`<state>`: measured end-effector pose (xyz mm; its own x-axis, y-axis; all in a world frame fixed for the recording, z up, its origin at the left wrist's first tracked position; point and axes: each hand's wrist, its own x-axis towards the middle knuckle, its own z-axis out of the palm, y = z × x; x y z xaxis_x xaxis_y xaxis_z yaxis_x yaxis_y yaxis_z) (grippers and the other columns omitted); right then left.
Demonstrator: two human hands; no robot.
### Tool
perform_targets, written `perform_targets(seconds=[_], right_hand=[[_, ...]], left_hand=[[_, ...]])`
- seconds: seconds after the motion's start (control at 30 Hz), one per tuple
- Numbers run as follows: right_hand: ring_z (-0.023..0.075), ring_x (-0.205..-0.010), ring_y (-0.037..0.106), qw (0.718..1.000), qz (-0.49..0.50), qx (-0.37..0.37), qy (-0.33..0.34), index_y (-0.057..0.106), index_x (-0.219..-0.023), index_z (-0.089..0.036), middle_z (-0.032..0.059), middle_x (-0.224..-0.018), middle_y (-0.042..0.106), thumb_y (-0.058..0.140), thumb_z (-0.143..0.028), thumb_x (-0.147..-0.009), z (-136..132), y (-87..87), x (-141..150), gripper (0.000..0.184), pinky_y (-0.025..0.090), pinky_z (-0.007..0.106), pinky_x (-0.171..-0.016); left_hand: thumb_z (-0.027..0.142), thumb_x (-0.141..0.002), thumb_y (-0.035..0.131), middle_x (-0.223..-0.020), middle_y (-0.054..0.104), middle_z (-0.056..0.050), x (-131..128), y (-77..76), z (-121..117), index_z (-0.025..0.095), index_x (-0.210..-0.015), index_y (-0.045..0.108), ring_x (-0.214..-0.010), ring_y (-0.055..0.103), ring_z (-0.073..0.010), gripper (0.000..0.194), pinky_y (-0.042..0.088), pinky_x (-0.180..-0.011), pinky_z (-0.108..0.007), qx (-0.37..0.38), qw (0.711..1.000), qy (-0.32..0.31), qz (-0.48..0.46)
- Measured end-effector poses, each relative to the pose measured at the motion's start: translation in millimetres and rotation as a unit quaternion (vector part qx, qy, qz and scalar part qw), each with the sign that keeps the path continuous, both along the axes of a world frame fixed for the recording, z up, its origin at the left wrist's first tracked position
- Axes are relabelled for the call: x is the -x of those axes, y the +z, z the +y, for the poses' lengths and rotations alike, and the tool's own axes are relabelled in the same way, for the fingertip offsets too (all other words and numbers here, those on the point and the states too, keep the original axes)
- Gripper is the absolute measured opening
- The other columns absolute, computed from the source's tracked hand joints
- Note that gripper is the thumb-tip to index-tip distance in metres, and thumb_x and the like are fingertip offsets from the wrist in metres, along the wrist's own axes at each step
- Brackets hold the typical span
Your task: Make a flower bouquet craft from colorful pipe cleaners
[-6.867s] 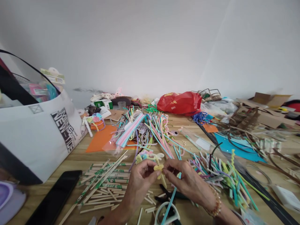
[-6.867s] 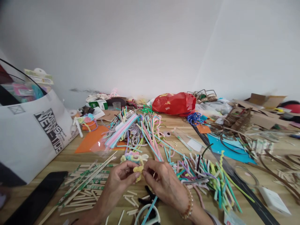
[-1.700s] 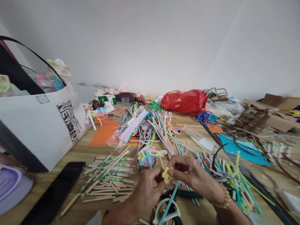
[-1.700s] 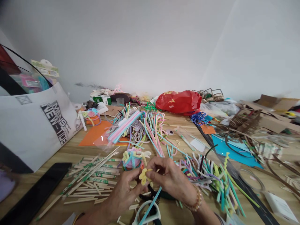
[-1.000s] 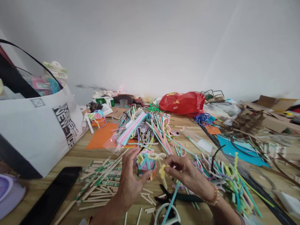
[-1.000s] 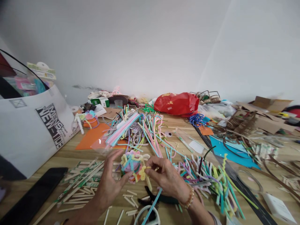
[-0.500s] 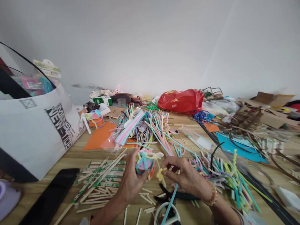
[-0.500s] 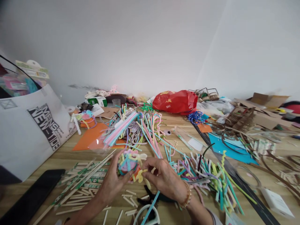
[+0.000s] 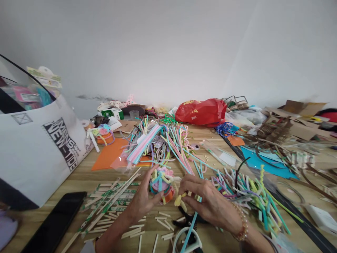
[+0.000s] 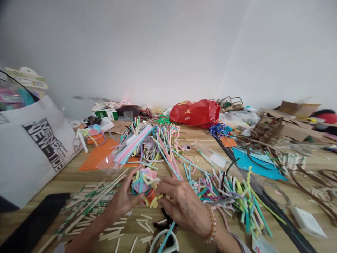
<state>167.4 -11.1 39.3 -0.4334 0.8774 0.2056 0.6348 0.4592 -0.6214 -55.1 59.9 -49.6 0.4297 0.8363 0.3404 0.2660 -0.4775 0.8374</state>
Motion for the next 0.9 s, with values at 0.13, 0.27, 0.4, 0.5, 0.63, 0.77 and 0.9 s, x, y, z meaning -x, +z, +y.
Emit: perform_targets(seconds=[0.13,0.27,0.4,0.5,0.63,0.77,0.9], right_hand=[[0.0153,-0.086,0.060,0.999,-0.029,0.015,-0.003,0.060,-0.085,-0.020,0.0034,-0.100,0.060,0.054,-0.012,-0.088,5,1.3,-9,0.010,0.046,0.026,-0.077],[0.0178,-0.103,0.059,0.997,-0.040,0.050,0.036,0.062,-0.086,-0.020,0.0039,-0.112,0.060,0.058,-0.012,-0.085,13,-9.3,-13,0.010,0.045,0.028,-0.091],[0.0176,-0.106,0.059,0.994,-0.040,0.061,0.078,0.063,-0.088,-0.020,0.0041,-0.114,0.059,0.058,-0.014,-0.086,17,-19.5,-7,0.008,0.045,0.027,-0.092],[0.0156,-0.102,0.059,0.994,-0.040,0.029,0.098,0.062,-0.086,-0.019,0.0037,-0.108,0.060,0.053,-0.012,-0.088,13,-19.8,1,0.012,0.046,0.025,-0.088],[0.0157,-0.107,0.056,0.995,-0.019,-0.003,0.102,0.061,-0.089,-0.019,0.0041,-0.110,0.058,0.053,-0.010,-0.087,3,-19.1,15,0.013,0.043,0.024,-0.093],[0.0159,-0.106,0.055,0.993,-0.022,-0.013,0.114,0.060,-0.089,-0.019,0.0041,-0.113,0.057,0.054,-0.010,-0.087,-3,-20.8,25,0.012,0.043,0.024,-0.093],[0.0179,-0.110,0.053,0.991,-0.046,-0.026,0.126,0.062,-0.089,-0.019,0.0061,-0.122,0.055,0.055,-0.011,-0.086,-5,-20.9,29,0.011,0.043,0.026,-0.095]], left_hand=[[0.026,-0.082,0.063,-0.145,0.043,-0.013,2,-3.1,2,0.024,-0.144,0.030,-0.132,0.042,-0.0312,0.070,0.032,-0.110,-0.048,0.001,1.000,-0.001,0.000],[0.025,-0.082,0.064,-0.144,0.044,-0.013,2,-10.6,5,0.025,-0.146,0.027,-0.131,0.044,-0.0305,0.073,0.036,-0.108,-0.046,0.008,1.000,0.009,-0.010],[0.030,-0.081,0.067,-0.139,0.049,-0.013,1,-15.4,7,0.024,-0.144,0.032,-0.128,0.047,-0.0310,0.072,0.040,-0.105,-0.045,0.012,0.998,0.035,-0.044],[0.033,-0.079,0.069,-0.137,0.052,-0.014,0,-14.4,7,0.022,-0.142,0.037,-0.127,0.048,-0.0316,0.072,0.041,-0.105,-0.045,0.025,0.997,0.043,-0.062],[0.032,-0.081,0.067,-0.140,0.050,-0.014,-1,-11.8,7,0.022,-0.144,0.032,-0.127,0.049,-0.0306,0.073,0.041,-0.105,-0.044,0.051,0.996,0.016,-0.073],[0.033,-0.081,0.067,-0.144,0.045,-0.014,-1,-11.6,8,0.023,-0.145,0.031,-0.128,0.048,-0.0305,0.074,0.042,-0.105,-0.041,0.072,0.994,0.009,-0.085],[0.035,-0.079,0.070,-0.142,0.048,-0.015,-1,-11.8,10,0.022,-0.144,0.033,-0.125,0.052,-0.0315,0.076,0.043,-0.104,-0.042,0.085,0.991,-0.007,-0.104]])
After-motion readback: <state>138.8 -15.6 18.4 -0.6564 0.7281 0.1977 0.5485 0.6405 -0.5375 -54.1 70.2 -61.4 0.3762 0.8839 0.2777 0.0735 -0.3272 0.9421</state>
